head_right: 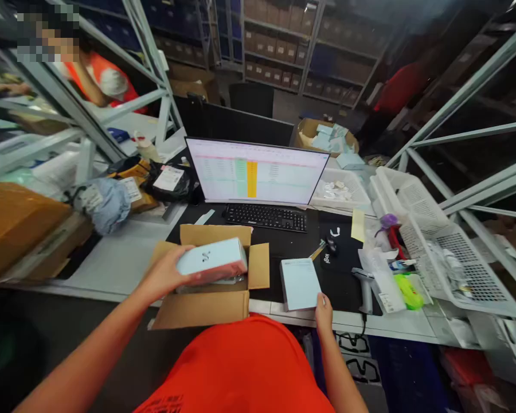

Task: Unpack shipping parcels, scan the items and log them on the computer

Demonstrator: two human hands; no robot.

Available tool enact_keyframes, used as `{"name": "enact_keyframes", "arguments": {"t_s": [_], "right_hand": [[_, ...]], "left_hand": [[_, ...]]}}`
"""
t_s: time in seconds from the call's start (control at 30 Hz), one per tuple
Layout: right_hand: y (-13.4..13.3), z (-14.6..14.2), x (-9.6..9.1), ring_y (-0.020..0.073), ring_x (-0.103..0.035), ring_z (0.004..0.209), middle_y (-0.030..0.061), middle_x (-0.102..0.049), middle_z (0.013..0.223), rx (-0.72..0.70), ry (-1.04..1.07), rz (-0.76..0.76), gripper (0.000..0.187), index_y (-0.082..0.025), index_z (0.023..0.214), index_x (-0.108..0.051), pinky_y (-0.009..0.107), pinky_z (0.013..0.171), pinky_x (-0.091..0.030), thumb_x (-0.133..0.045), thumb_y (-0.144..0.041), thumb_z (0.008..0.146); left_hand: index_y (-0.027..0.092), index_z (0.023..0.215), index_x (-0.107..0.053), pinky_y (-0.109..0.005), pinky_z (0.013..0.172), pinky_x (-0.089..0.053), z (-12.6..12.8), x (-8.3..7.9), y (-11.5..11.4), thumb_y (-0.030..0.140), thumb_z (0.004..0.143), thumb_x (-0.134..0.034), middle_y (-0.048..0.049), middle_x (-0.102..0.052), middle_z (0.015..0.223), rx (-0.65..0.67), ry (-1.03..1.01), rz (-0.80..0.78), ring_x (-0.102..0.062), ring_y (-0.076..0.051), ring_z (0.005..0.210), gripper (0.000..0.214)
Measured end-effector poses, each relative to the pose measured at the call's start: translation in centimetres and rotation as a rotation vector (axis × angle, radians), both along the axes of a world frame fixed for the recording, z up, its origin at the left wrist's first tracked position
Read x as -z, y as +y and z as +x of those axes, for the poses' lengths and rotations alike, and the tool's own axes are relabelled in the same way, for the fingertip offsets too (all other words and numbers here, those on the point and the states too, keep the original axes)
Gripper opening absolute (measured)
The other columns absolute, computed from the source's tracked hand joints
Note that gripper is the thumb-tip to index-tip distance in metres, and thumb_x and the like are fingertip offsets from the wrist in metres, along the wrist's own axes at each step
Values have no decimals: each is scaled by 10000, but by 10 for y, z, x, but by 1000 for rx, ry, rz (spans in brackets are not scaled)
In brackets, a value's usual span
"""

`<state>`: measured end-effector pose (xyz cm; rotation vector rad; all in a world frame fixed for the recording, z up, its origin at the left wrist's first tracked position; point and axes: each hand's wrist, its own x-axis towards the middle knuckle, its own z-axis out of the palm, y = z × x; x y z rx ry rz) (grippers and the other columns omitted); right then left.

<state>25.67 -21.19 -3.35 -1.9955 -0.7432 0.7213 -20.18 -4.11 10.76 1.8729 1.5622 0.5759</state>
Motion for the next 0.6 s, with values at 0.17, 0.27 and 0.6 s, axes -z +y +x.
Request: {"name": "enact_keyframes", "arguments": {"t_s": [0.17,0.27,0.6], "right_hand": [[24,19,-31,452,-495,1346,250,-639,1297,53,-96,-62,766,-148,1052,-675,601,1181,-339,-694,-715,537],[45,-3,-76,359,-577,1304,210,-578,1437,-220,190,105,873,-205,1340,-586,557,1132,-428,-752,-707,644],[50,-38,-115,354,-680,1142,165,-713,1260,-229,575,170,843,-188,1353,-596,524,983,-555,-832,-602,658]], "left_hand": [[171,1206,-630,-441,1006,-534,13,-43,-12,581,544,-882,-121,-699,1241,-389,-589,-36,-644,-338,1181,818],[166,1188,-629,-431,922,-583,56,-42,-24,645,585,-869,-141,-736,1173,-455,-1035,-273,-702,-319,1082,806],[196,1369,-601,-479,1141,-445,121,-13,-48,513,858,-718,-164,-618,1423,161,-377,-112,-566,-333,1338,612]]}}
